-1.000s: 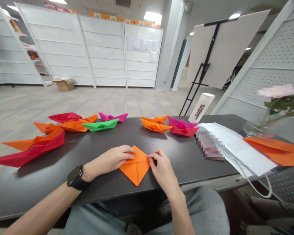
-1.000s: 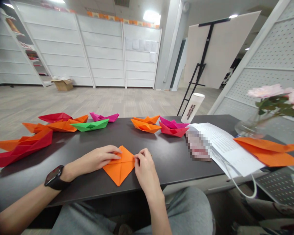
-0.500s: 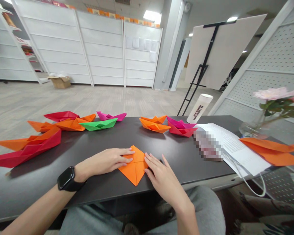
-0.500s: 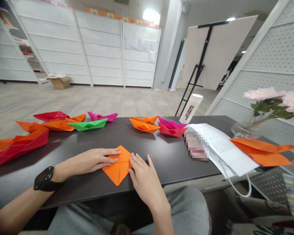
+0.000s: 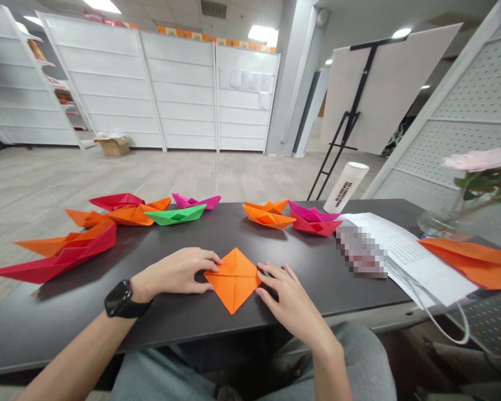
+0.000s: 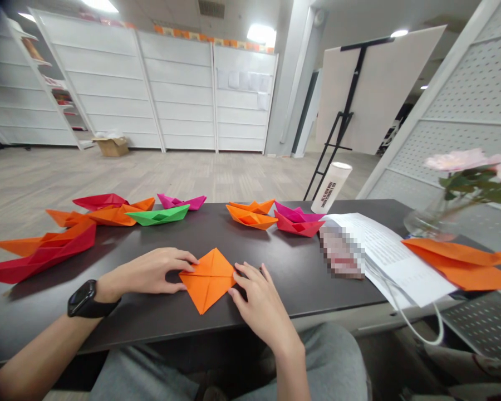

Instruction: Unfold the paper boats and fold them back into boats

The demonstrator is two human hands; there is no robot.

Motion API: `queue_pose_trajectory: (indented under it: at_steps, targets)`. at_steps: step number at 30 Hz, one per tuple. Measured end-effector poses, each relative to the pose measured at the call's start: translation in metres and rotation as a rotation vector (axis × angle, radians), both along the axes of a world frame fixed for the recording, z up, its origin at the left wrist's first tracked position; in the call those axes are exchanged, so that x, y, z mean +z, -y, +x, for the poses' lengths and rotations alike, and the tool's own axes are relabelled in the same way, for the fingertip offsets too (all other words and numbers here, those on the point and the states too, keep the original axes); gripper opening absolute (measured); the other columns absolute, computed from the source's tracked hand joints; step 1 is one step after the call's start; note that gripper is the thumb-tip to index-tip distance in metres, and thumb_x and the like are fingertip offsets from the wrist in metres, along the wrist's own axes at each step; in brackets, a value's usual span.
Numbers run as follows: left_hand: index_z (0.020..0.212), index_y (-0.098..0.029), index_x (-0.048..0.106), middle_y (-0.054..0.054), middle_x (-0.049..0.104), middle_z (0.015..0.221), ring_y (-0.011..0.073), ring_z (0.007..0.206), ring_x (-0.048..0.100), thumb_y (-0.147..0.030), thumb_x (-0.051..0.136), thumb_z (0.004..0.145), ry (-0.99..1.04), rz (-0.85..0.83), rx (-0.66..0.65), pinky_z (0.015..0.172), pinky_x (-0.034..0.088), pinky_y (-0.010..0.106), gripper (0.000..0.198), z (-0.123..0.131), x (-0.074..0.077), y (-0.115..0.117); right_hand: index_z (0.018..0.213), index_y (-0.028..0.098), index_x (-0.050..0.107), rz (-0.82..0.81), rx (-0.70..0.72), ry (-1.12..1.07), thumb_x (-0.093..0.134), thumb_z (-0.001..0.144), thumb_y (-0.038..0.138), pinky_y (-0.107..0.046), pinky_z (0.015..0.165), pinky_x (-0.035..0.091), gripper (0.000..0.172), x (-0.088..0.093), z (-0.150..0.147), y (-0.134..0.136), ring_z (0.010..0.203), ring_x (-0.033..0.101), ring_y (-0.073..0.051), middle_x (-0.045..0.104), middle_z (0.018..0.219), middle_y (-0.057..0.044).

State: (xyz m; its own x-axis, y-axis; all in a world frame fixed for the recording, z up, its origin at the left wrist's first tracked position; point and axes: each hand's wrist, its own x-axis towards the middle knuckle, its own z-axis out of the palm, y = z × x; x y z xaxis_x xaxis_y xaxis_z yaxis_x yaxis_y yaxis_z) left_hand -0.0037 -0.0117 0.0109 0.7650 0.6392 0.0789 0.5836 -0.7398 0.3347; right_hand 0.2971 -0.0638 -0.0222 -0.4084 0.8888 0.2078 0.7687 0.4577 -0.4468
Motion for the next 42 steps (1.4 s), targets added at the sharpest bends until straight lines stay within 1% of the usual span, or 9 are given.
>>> queue_pose_trajectory:
  at_steps: [3, 10, 18, 25, 29, 32, 36, 39, 42]
  targets:
    - [0.121, -0.023, 0.065, 0.008, 0.062, 0.129, 0.0247, 0.113, 0.062, -0.037, 0.069, 0.085, 0.064, -0.016, 0.009, 0.099, 0.047, 0.032, 0.04, 0.006, -0.004, 0.001, 0.12, 0.023, 0.067, 0.035, -0.01, -0.068, 0.053, 0.094, 0.024, -0.057, 0.118, 0.025, 0.029, -0.004, -0.003, -0.005, 0.124, 0.058, -0.024, 0.065, 0.131, -0.008]
    - [0.11, -0.023, 0.065, 0.007, 0.06, 0.122, 0.0229, 0.113, 0.058, -0.026, 0.065, 0.088, 0.315, -0.193, 0.175, 0.104, 0.042, 0.037, 0.022, 0.019, -0.017, -0.004, 0.107, 0.023, 0.07, 0.067, -0.026, -0.127, 0.053, 0.093, 0.016, -0.053, 0.115, 0.032, 0.023, -0.004, -0.012, -0.008, 0.111, 0.062, -0.022, 0.067, 0.115, -0.006]
    - [0.125, -0.022, 0.054, 0.002, 0.057, 0.101, 0.0191, 0.095, 0.06, -0.011, 0.08, 0.058, 0.779, -0.575, 0.387, 0.09, 0.049, 0.038, 0.073, 0.024, -0.035, -0.018, 0.094, 0.021, 0.066, 0.097, -0.093, -0.234, 0.056, 0.088, 0.014, -0.046, 0.098, 0.047, 0.014, -0.01, -0.022, -0.007, 0.107, 0.06, -0.026, 0.065, 0.109, -0.008]
    - [0.093, -0.014, 0.069, 0.005, 0.069, 0.092, 0.0217, 0.094, 0.065, -0.024, 0.078, 0.073, 0.767, -0.781, 0.274, 0.092, 0.048, 0.038, 0.025, 0.028, -0.017, -0.008, 0.11, 0.024, 0.053, -0.022, -0.14, -0.627, 0.056, 0.085, 0.016, -0.042, 0.087, 0.051, 0.027, -0.003, -0.038, -0.004, 0.087, 0.064, -0.022, 0.066, 0.09, -0.003]
    - [0.071, -0.015, 0.06, 0.0, 0.061, 0.078, 0.0138, 0.072, 0.063, -0.029, 0.088, 0.063, 1.028, -0.76, 0.207, 0.07, 0.052, 0.028, 0.032, 0.027, -0.015, -0.005, 0.133, 0.025, 0.041, -0.04, 0.145, -0.982, 0.069, 0.083, 0.033, -0.038, 0.095, 0.052, 0.058, 0.009, -0.042, 0.007, 0.109, 0.063, -0.023, 0.065, 0.117, -0.009]
    - [0.059, -0.016, 0.042, -0.005, 0.051, 0.072, 0.0105, 0.066, 0.061, -0.042, 0.09, 0.058, 1.144, -0.737, 0.169, 0.073, 0.053, 0.03, 0.054, 0.026, -0.017, -0.004, 0.148, 0.03, 0.03, -0.11, 0.263, -0.884, 0.083, 0.07, 0.03, -0.041, 0.11, 0.042, 0.094, 0.012, -0.048, 0.013, 0.135, 0.046, -0.026, 0.047, 0.148, -0.009]
    - [0.054, -0.016, 0.04, -0.003, 0.049, 0.068, 0.0122, 0.063, 0.061, -0.058, 0.085, 0.058, 1.11, -0.742, 0.063, 0.076, 0.054, 0.036, 0.062, 0.026, -0.021, -0.005, 0.143, 0.032, 0.044, -0.159, 0.219, -0.768, 0.07, 0.081, 0.018, -0.04, 0.111, 0.041, 0.069, 0.011, -0.071, 0.014, 0.13, 0.052, -0.022, 0.052, 0.145, -0.005]
    - [0.054, -0.015, 0.049, 0.002, 0.056, 0.082, 0.0161, 0.075, 0.062, -0.05, 0.088, 0.058, 1.066, -0.706, 0.065, 0.076, 0.053, 0.035, 0.053, 0.027, -0.022, -0.007, 0.131, 0.027, 0.058, -0.02, 0.187, -0.811, 0.052, 0.088, 0.009, -0.036, 0.108, 0.044, 0.047, 0.007, -0.081, 0.011, 0.124, 0.057, -0.02, 0.059, 0.135, -0.006]
    - [0.076, -0.017, 0.063, 0.008, 0.061, 0.099, 0.0208, 0.092, 0.062, -0.044, 0.083, 0.069, 1.011, -0.48, 0.15, 0.087, 0.05, 0.037, 0.034, 0.025, -0.017, -0.008, 0.125, 0.027, 0.065, 0.146, 0.078, -0.712, 0.043, 0.089, 0.005, -0.037, 0.104, 0.049, 0.048, 0.002, -0.072, 0.006, 0.118, 0.061, -0.021, 0.065, 0.127, -0.007]
